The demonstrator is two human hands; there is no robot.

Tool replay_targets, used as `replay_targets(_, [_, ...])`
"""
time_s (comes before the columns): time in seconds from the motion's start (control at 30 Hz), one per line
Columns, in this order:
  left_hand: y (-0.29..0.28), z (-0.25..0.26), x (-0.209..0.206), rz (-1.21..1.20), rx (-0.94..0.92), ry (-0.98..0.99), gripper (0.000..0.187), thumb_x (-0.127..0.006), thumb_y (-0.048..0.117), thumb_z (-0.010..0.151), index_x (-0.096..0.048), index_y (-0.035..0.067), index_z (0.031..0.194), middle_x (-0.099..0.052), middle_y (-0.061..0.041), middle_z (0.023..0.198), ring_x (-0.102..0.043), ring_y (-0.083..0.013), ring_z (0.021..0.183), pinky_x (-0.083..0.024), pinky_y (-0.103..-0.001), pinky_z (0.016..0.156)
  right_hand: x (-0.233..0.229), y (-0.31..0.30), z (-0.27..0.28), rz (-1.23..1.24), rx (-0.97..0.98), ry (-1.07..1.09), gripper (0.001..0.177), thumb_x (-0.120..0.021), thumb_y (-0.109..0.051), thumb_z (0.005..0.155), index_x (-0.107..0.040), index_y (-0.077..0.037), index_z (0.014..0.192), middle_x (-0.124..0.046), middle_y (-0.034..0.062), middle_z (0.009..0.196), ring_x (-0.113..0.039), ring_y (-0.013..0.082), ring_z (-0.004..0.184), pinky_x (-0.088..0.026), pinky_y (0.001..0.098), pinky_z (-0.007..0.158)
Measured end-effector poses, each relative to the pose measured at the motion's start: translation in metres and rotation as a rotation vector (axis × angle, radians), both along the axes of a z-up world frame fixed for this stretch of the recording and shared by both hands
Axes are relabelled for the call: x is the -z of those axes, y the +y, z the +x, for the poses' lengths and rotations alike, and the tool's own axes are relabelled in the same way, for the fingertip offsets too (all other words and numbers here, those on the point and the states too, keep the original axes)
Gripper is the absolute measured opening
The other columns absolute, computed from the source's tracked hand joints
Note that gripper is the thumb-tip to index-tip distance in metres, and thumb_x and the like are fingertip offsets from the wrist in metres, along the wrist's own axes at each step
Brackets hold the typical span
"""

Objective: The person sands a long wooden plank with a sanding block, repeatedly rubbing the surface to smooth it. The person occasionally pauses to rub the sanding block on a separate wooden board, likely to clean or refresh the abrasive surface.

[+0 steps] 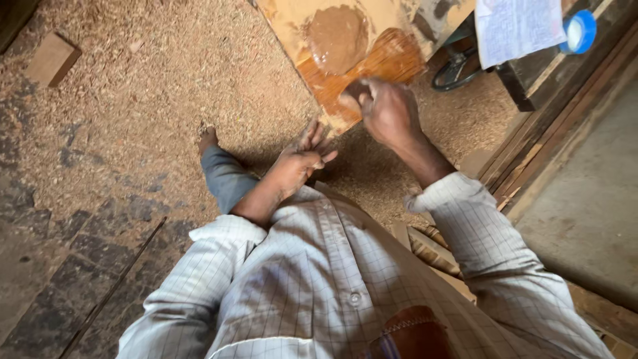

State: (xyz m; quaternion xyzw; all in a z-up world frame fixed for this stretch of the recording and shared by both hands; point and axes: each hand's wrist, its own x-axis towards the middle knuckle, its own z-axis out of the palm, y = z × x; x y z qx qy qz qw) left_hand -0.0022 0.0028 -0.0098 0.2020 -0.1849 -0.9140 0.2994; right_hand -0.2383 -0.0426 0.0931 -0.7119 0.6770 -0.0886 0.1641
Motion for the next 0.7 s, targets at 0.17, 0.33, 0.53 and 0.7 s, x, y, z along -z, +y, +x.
replay_targets(0.17, [-0.001,0.004,-0.003,-0.006,-0.015,0.007,0.104,-0.045,-0.016,0.081,0.006,0.015,0.166,0.003,-0.012,0.176,-0.016,-0.0317,0.160,-0.032,-0.046,0.122,-0.039,-0.032,-0.032,0.167,0.332,-0.157,0.042,-0.071,-0.037,0.099,-0.067,0.000,0.117,-0.072,0.0090,0.091,-0.066,0.0120,0.068,-0.057,0.0314,0.054])
replay_targets(0.33, [0.001,-0.003,-0.006,-0.028,-0.012,-0.042,0.105,-0.044,-0.017,0.078,0.008,0.014,0.164,0.005,-0.009,0.176,-0.018,-0.0311,0.159,-0.036,-0.046,0.120,-0.027,-0.115,-0.093,0.157,0.305,0.143,0.041,-0.067,-0.036,0.108,-0.064,0.002,0.124,-0.072,0.0201,0.095,-0.070,0.0268,0.076,-0.058,0.0427,0.067])
replay_targets(0.53, [0.004,0.000,0.005,-0.042,-0.021,-0.046,0.104,-0.046,-0.016,0.081,0.007,0.013,0.165,0.006,-0.011,0.178,-0.023,-0.0353,0.159,-0.036,-0.047,0.121,-0.007,-0.136,-0.089,0.016,-0.116,0.245,0.034,-0.070,-0.027,0.110,-0.070,0.004,0.124,-0.072,0.0248,0.101,-0.069,0.0370,0.089,-0.056,0.0507,0.079])
replay_targets(0.7, [0.003,-0.005,0.010,0.004,-0.029,-0.020,0.106,-0.046,-0.014,0.081,0.009,0.017,0.165,0.006,-0.010,0.175,-0.023,-0.0340,0.157,-0.036,-0.045,0.120,-0.040,-0.103,-0.045,0.299,0.103,0.051,0.029,-0.064,-0.022,0.103,-0.069,-0.010,0.129,-0.072,0.0141,0.098,-0.066,0.0254,0.075,-0.057,0.0421,0.069])
